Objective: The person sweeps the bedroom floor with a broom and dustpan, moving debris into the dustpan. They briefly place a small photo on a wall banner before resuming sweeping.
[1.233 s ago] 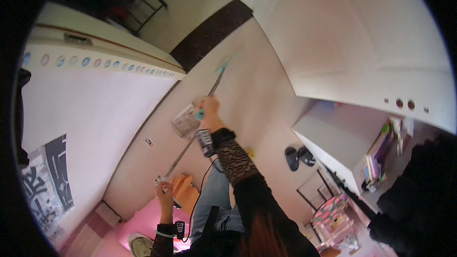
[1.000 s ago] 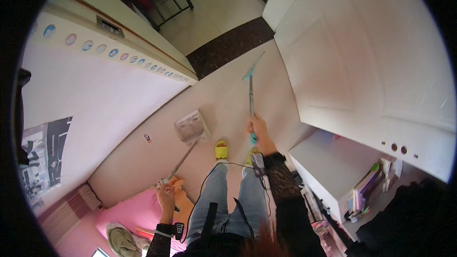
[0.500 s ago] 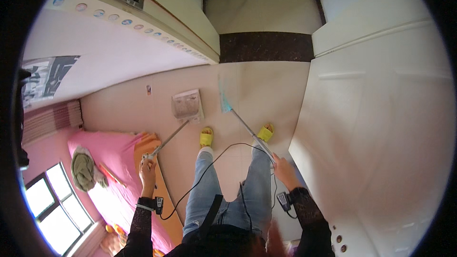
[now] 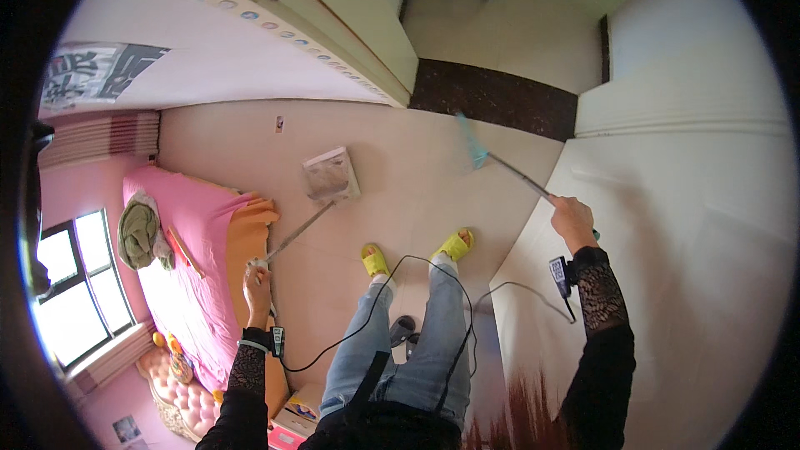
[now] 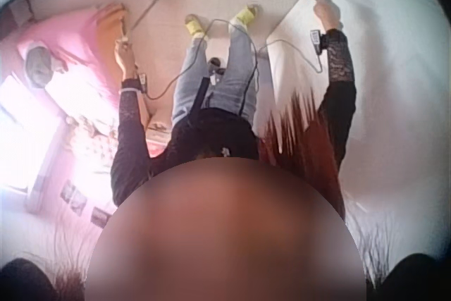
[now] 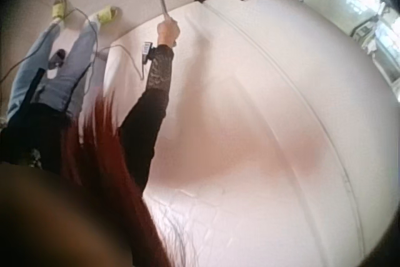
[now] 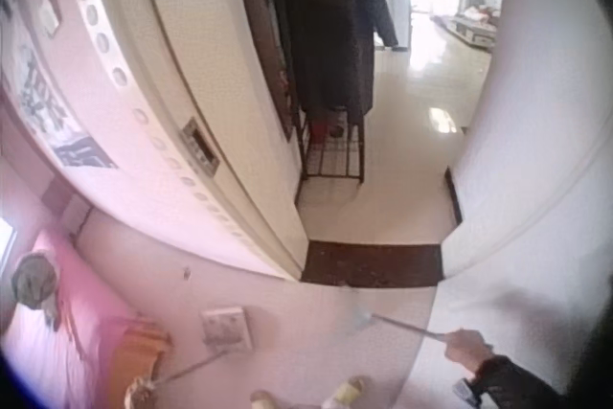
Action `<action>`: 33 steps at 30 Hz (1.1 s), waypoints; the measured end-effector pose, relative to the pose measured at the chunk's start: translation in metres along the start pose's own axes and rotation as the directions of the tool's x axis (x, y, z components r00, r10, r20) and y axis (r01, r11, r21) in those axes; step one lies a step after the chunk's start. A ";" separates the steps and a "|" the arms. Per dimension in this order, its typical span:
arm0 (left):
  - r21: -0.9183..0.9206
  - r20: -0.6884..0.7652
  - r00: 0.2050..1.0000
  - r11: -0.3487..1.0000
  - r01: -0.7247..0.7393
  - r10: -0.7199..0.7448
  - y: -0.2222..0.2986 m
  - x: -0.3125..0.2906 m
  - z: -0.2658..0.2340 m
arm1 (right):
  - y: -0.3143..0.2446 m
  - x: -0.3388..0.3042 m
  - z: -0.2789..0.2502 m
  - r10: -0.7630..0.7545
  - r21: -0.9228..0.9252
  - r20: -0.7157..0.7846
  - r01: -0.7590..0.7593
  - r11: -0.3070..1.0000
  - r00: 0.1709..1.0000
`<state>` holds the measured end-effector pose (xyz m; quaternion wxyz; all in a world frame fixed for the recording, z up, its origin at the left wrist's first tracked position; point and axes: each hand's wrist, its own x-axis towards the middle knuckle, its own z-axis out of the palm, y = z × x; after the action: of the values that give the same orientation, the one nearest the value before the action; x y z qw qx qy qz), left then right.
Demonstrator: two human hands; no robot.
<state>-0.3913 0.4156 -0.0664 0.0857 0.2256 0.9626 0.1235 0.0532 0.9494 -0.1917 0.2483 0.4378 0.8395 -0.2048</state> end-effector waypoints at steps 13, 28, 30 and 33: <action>-0.027 -0.085 0.990 0.993 0.111 -0.113 -0.020 -0.073 -0.025 | -0.155 -0.016 0.046 -0.236 0.240 0.152 0.196 0.951 0.960; 0.014 0.016 1.000 1.000 0.012 -0.012 0.051 -0.060 -0.031 | 0.038 0.111 -0.055 0.118 0.061 -0.181 -0.109 0.992 0.976; 0.020 0.013 1.000 1.000 -0.017 0.017 0.063 -0.049 -0.027 | 0.037 0.114 -0.053 0.096 0.128 -0.182 -0.073 0.989 0.979; -0.008 -0.002 0.999 0.999 -0.038 0.038 0.076 -0.039 -0.018 | 0.019 0.110 -0.044 -0.049 0.124 -0.151 0.068 0.990 0.987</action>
<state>-0.3297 0.4602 -0.0239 0.0831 0.2435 0.9576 0.1292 0.0047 1.0542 -0.2247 0.1508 0.4421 0.8530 -0.2327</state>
